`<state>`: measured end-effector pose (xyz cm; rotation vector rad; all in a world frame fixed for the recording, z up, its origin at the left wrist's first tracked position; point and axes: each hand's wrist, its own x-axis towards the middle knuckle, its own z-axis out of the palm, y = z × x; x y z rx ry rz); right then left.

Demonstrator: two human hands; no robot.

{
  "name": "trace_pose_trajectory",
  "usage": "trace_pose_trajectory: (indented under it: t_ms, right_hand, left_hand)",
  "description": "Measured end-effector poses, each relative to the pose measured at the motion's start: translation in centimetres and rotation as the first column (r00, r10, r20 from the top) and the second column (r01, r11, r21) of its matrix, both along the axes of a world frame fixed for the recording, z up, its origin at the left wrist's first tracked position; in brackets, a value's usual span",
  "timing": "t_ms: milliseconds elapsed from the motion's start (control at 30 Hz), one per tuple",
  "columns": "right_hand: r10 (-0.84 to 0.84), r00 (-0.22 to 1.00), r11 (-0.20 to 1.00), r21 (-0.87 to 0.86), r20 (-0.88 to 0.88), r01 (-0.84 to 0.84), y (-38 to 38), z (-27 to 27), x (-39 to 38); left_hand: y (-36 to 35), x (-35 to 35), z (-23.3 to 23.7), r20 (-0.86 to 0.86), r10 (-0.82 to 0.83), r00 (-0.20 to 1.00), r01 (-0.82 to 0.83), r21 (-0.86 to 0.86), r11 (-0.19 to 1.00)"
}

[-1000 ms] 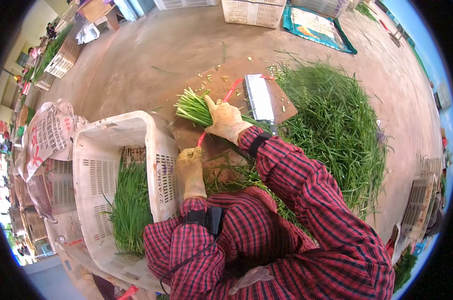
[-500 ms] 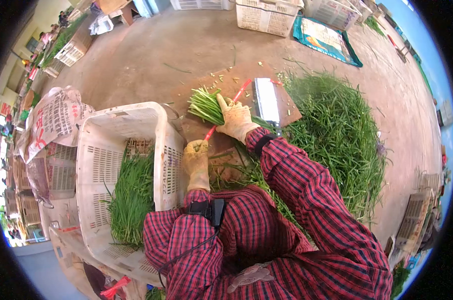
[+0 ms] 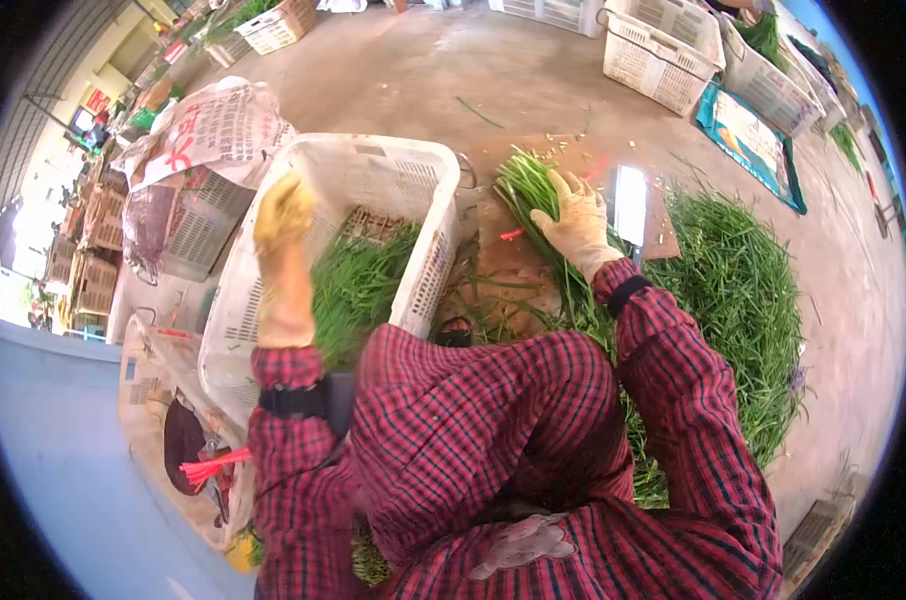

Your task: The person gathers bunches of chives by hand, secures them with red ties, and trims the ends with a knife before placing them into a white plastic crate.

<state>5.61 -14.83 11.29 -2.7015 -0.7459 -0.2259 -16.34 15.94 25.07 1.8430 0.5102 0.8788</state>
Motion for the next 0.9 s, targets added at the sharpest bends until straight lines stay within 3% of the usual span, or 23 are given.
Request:
trace_pose_trajectory:
  t_ms: [67, 100, 133, 200, 233, 300, 333, 400, 467, 533, 600, 667, 733, 800, 900]
  right_hand:
    - [0.129, 0.984, 0.983, 0.149, -0.121, -0.111, 0.0, 0.6, -0.3]
    - [0.153, 0.982, 0.974, 0.185, -0.107, -0.132, 0.3, 2.1, -1.7]
    - [0.157, 0.982, 0.974, 0.181, -0.102, -0.137, 0.6, 3.8, -3.1]
    - [0.443, 0.895, 0.855, 0.324, -0.052, -0.404, 1.2, 6.7, -5.7]
    - [0.490, 0.870, 0.829, 0.335, -0.048, -0.448, 1.3, 8.0, -6.6]
    - [0.603, 0.795, 0.745, 0.400, -0.061, -0.534, 1.6, 9.5, -8.5]
    - [0.585, 0.801, 0.780, 0.354, -0.124, -0.515, 1.5, 9.9, -9.1]
    - [0.591, 0.788, 0.786, 0.343, -0.173, -0.514, 2.1, 10.9, -9.8]
    - [0.572, 0.794, 0.808, 0.308, -0.205, -0.503, 1.7, 10.3, -9.7]
    - [0.557, 0.797, 0.823, 0.278, -0.233, -0.495, 1.4, 9.9, -9.2]
    - [0.492, 0.804, 0.869, 0.238, -0.333, -0.434, 0.8, 9.6, -8.5]
    - [0.462, 0.817, 0.886, 0.205, -0.346, -0.415, 0.7, 9.2, -7.5]
    - [0.440, 0.816, 0.898, 0.174, -0.375, -0.405, 0.2, 8.5, -6.5]
    - [0.435, 0.814, 0.900, 0.165, -0.384, -0.404, 0.0, 8.1, -5.8]
    - [0.372, 0.741, 0.928, 0.198, -0.559, -0.316, -0.4, 7.6, -4.9]
  left_hand:
    - [1.9, -5.8, -0.9, -0.089, -0.032, 0.996, 0.028, -0.050, 0.998]
    - [3.8, -7.9, -3.0, -0.201, 0.022, 0.979, 0.006, 0.138, 0.990]
    - [4.8, -9.7, -5.0, -0.195, 0.026, 0.980, 0.001, 0.135, 0.991]
    - [6.6, -11.6, -9.1, -0.289, -0.124, 0.949, 0.032, -0.304, 0.952]
    - [7.2, -10.5, -11.9, -0.273, -0.129, 0.953, 0.038, -0.316, 0.948]
    - [8.4, -9.4, -16.2, -0.590, -0.133, 0.796, 0.002, -0.216, 0.976]
    - [8.5, -8.2, -17.4, -0.586, -0.145, 0.797, 0.005, -0.233, 0.972]
    - [9.4, -4.9, -19.4, -0.770, -0.158, 0.618, 0.106, -0.117, 0.987]
    - [9.2, -1.9, -23.5, -0.789, -0.193, 0.583, 0.159, -0.123, 0.980]
    - [8.2, 1.2, -27.0, -0.894, -0.126, 0.429, 0.273, -0.005, 0.962]
    - [7.0, 3.9, -30.5, -0.909, -0.131, 0.396, 0.310, -0.002, 0.951]
    - [6.1, 6.3, -33.0, -0.949, 0.020, 0.313, 0.352, 0.135, 0.926]
    - [5.9, 7.3, -35.1, -0.957, 0.032, 0.289, 0.346, 0.136, 0.928]
    - [6.3, 7.6, -36.8, -0.968, 0.084, 0.238, 0.239, 0.142, 0.961]
    - [7.4, 7.2, -38.2, -0.974, 0.046, 0.224, 0.204, 0.092, 0.975]
